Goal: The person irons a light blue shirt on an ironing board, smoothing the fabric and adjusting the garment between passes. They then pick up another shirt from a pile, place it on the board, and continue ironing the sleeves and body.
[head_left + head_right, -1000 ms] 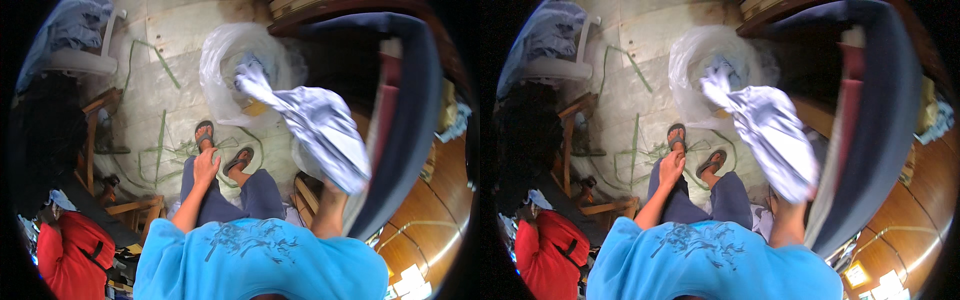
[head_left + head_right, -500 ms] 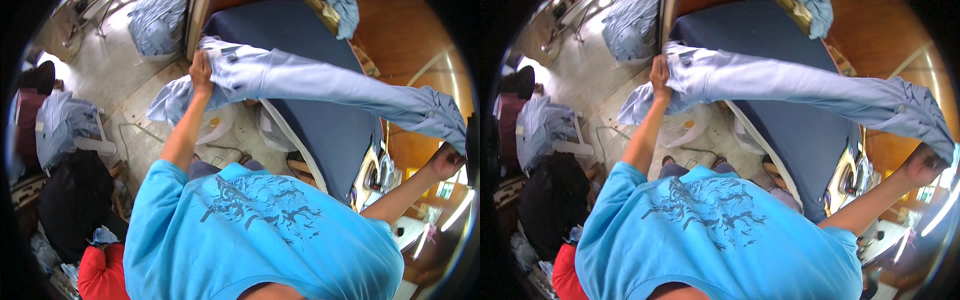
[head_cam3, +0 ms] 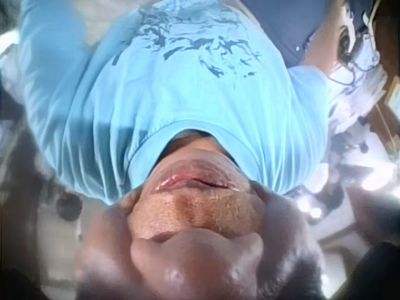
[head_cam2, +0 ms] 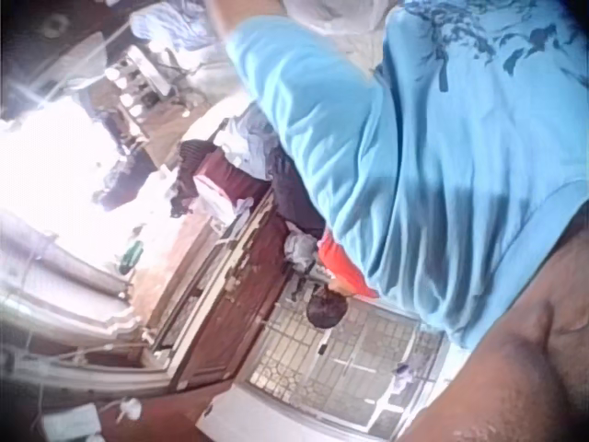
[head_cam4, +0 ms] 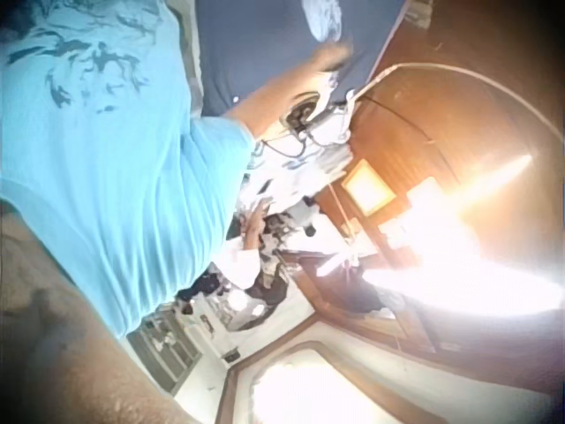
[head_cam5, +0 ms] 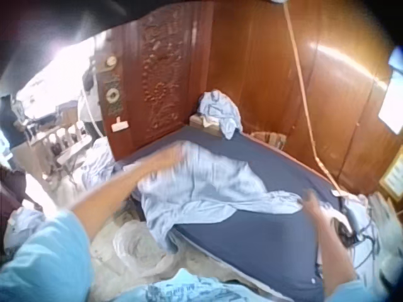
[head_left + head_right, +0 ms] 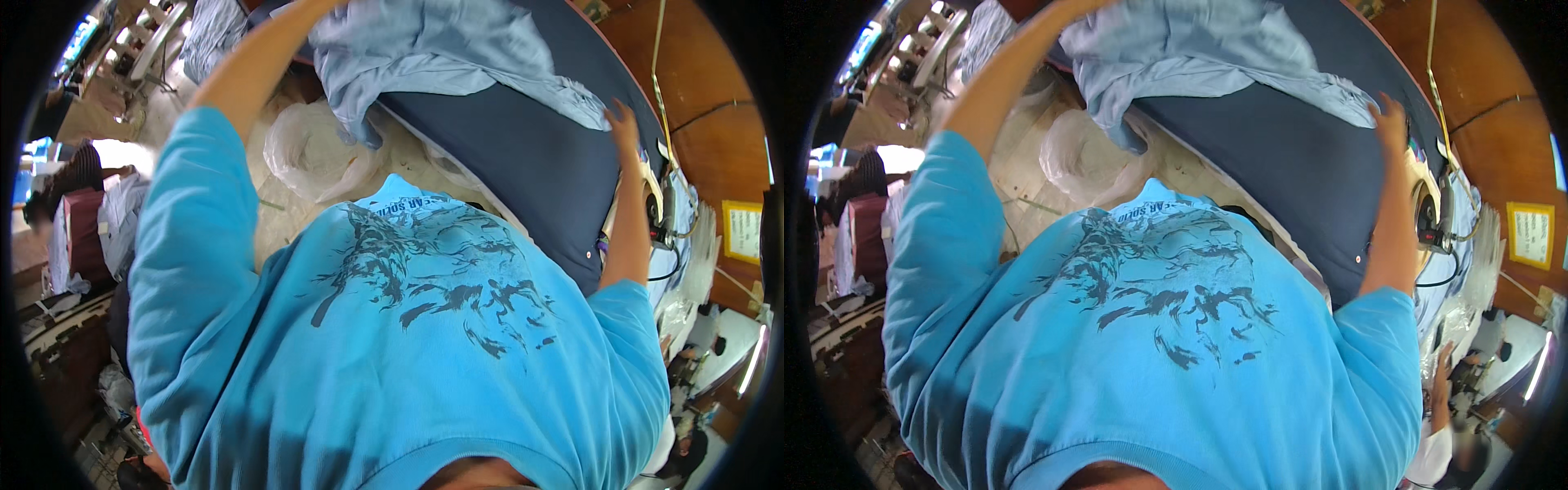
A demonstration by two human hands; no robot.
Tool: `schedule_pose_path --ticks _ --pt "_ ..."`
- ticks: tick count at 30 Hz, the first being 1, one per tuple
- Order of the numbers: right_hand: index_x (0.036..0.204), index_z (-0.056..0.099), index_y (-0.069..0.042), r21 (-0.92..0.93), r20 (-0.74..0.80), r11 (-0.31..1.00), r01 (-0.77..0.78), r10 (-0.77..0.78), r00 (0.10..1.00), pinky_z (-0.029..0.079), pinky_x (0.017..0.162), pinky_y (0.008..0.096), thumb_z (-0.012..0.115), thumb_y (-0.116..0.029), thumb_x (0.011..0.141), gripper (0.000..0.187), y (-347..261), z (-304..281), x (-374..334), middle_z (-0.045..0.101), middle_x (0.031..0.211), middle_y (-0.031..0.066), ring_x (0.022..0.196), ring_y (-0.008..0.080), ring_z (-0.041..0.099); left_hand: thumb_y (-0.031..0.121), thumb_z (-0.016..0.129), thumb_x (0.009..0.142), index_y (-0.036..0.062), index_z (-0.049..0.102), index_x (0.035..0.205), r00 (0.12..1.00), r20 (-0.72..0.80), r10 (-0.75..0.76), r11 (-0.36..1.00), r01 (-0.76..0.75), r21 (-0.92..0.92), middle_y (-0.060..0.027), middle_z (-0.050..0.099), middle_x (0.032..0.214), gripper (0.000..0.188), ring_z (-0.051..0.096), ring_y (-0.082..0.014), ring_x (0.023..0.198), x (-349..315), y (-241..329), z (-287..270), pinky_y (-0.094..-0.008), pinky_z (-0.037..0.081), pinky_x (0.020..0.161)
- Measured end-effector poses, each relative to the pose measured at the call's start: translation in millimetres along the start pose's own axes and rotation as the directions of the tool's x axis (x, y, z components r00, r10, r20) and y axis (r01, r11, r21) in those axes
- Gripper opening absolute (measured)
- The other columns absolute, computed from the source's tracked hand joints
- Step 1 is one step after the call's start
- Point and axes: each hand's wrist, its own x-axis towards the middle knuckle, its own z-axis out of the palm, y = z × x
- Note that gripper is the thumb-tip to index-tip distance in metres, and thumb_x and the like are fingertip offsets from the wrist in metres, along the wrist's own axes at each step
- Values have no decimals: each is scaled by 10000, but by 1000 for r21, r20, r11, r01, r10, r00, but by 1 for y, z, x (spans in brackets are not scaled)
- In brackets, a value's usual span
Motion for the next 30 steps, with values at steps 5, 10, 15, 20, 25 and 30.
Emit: schedule_pose_path --ticks 5,10,15,20,25,30 --pt "1127 614 -115 384 -122 923 28 20 992 419 888 378 651 -259 779 379 -45 69 -5 466 1278 200 1109 354 495 413 610 792 128 337 1372 450 786 -423 766 641 45 -155 431 1336 701 474 -301 1174 -52 120 -10 -436 365 974" --pt "1218 540 -138 414 -136 910 30 29 990 410 917 395 627 -260 770 472 -48 106 30 467 1281 201 1104 361 499 405 591 756 195 351 1366 562 624 -543 821 509 257 -104 442 1332 688 441 -294 1209 -22 151 -29 -520 342 961" --pt "1267 484 -126 378 50 916 -134 124 991 402 927 396 614 -346 768 561 -52 135 36 474 1276 193 1113 361 494 377 538 780 175 495 1239 463 786 -409 883 418 213 -89 481 1301 503 477 -288 1174 -22 152 -12 -502 366 938" --pt "1179 540 -41 146 459 978 -148 65 886 413 905 393 586 -471 772 594 -103 100 33 588 1108 187 1041 365 541 403 520 783 155 602 1089 273 848 -455 774 592 225 -92 462 1326 403 482 -297 1168 -21 140 -9 -450 367 954" --pt "815 491 -46 802 125 588 -111 16 992 342 602 232 526 -255 903 230 -78 40 68 416 706 -25 678 74 374 401 510 804 141 618 1053 466 741 -482 720 693 33 -120 480 1305 375 490 -306 1156 -9 133 -5 -385 389 940" --pt "754 458 -66 829 -18 559 -36 90 996 286 549 213 543 -251 908 255 -114 -17 69 340 679 -62 641 44 304 298 477 855 94 596 1058 324 869 -373 842 513 170 -161 579 1138 312 547 -330 1065 -19 124 22 -368 433 863"
